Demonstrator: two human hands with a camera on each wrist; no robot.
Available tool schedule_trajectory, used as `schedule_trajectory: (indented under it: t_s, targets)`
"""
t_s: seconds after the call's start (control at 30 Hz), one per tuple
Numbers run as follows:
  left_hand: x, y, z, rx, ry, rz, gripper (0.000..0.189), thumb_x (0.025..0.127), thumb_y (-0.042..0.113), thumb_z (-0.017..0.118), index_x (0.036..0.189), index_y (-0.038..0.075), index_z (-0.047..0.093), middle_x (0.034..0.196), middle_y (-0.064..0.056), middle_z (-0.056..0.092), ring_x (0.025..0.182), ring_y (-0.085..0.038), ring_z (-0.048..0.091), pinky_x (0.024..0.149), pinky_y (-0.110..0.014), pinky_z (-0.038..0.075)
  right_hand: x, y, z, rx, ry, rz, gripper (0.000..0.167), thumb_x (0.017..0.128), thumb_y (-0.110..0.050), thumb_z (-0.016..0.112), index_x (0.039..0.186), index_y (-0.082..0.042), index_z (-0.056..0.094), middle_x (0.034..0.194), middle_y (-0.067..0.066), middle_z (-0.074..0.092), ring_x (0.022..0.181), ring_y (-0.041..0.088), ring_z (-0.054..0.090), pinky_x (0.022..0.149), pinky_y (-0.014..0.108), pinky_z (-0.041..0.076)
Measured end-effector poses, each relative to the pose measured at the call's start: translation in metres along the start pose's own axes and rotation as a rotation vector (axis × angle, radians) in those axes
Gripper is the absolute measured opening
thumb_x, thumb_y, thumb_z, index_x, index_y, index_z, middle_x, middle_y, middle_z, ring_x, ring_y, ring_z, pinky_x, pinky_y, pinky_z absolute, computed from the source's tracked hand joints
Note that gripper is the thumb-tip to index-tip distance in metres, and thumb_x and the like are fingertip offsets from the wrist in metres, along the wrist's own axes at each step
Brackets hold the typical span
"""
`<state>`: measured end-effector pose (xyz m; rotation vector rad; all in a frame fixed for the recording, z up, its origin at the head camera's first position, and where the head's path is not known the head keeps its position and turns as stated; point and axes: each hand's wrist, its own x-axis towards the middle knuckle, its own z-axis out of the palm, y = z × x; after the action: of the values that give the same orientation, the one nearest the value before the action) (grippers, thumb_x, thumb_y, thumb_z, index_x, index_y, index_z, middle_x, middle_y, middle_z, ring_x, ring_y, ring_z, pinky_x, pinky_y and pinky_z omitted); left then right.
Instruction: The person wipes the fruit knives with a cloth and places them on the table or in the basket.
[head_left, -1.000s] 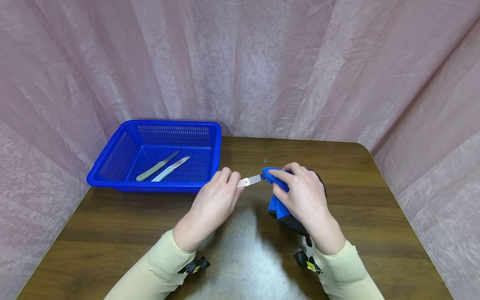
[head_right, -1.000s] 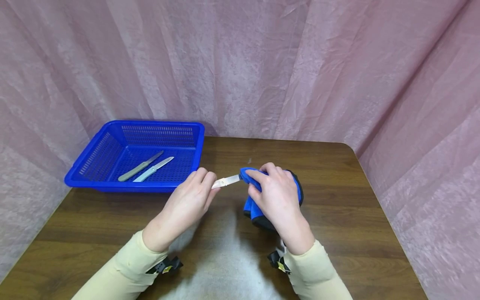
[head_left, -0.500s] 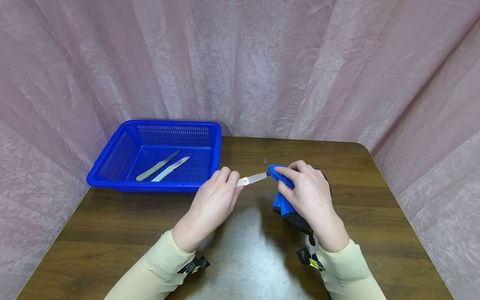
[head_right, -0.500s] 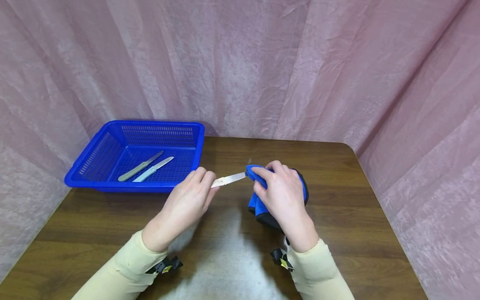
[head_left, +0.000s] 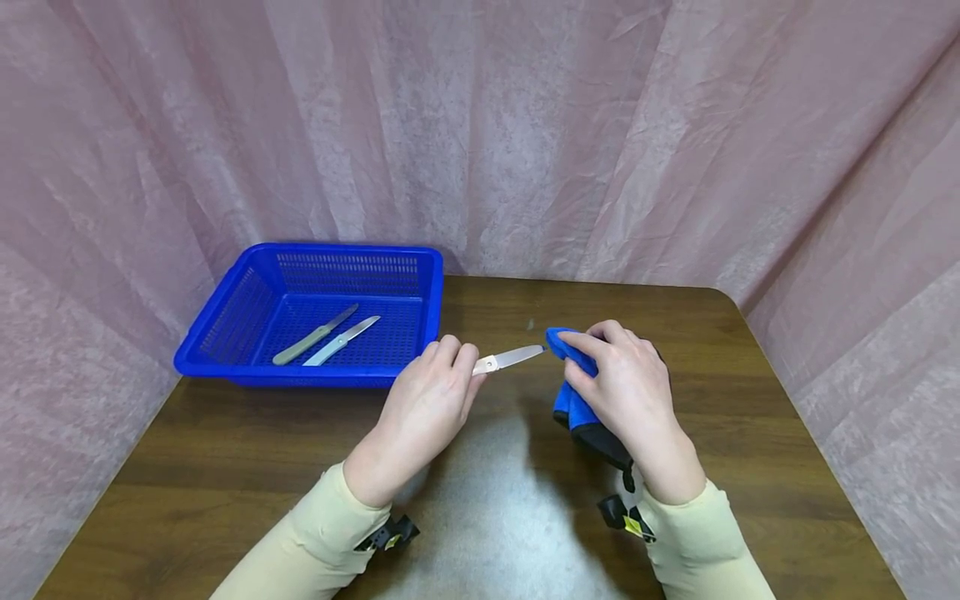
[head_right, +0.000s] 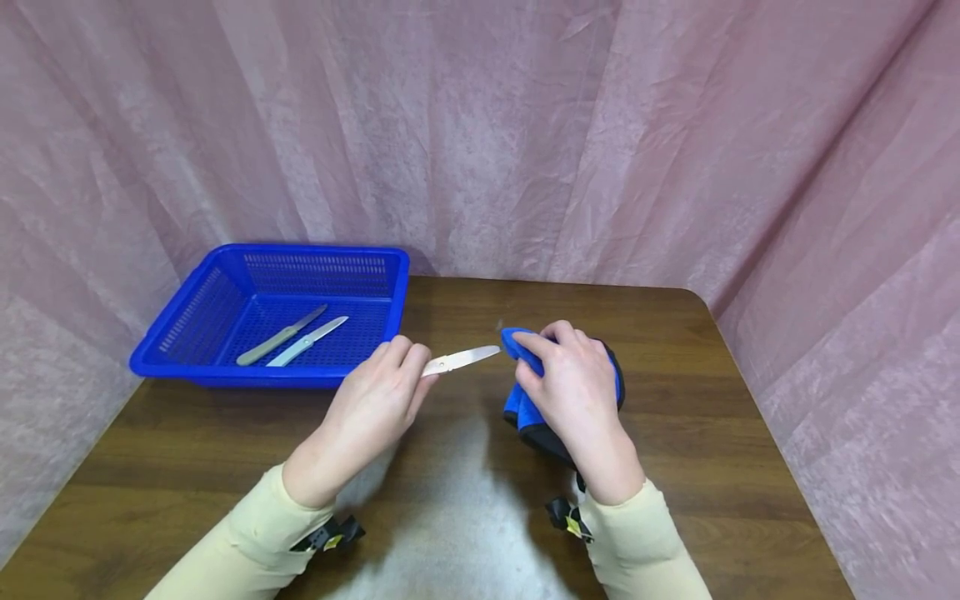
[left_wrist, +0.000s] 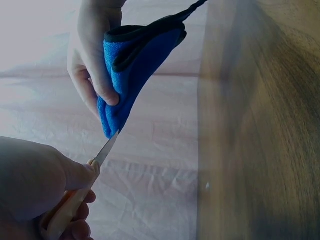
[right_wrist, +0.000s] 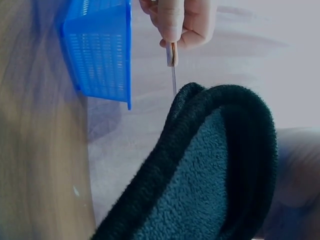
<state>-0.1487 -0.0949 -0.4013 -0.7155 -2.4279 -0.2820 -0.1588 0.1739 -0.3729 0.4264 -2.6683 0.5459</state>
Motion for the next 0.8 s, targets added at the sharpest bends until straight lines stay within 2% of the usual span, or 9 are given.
schedule_trajectory:
  t_s: [0.17,0.43,0.63,0.8]
  targets:
    - [0.0,0.0,0.0,0.001,0.002,-0.006,0.024,0.106,0.022,0.076,0.105,0.002,0.064,0.092,-0.011,0.056,0.078,-0.033,0.057,0.064,-0.042,0.05,0.001,0.0,-0.001,0.0,-0.002,0.002,0.037,0.098,-0.016,0.07,0.132,-0.023,0.083,0.117,0.01,0.072,0.105,0.037,0.069,0.092,0.059,0.053]
    - [-0.002,-0.003,-0.006,-0.031,-0.004,-0.062,0.022,0.105,0.018,0.078,0.105,0.002,0.064,0.098,-0.014,0.058,0.08,-0.035,0.056,0.067,-0.045,0.049,-0.001,0.002,-0.001,0.004,-0.032,0.0,0.037,0.098,-0.017,0.071,0.133,-0.022,0.082,0.118,0.01,0.072,0.106,0.035,0.069,0.098,0.058,0.052]
    - [0.0,-0.012,-0.017,-0.001,0.015,-0.092,0.023,0.103,0.017,0.079,0.104,0.001,0.063,0.096,-0.015,0.056,0.079,-0.036,0.055,0.063,-0.045,0.046,0.0,0.004,-0.001,-0.003,-0.041,0.008,0.037,0.098,-0.018,0.072,0.134,-0.023,0.082,0.119,0.01,0.072,0.107,0.036,0.069,0.096,0.059,0.052]
    - [0.001,-0.021,-0.025,0.026,0.044,-0.109,0.025,0.102,0.016,0.08,0.099,0.001,0.061,0.093,-0.016,0.054,0.079,-0.039,0.054,0.064,-0.048,0.045,0.002,0.002,0.0,0.007,-0.052,-0.004,0.037,0.099,-0.018,0.072,0.134,-0.023,0.082,0.119,0.01,0.071,0.107,0.036,0.069,0.1,0.058,0.051]
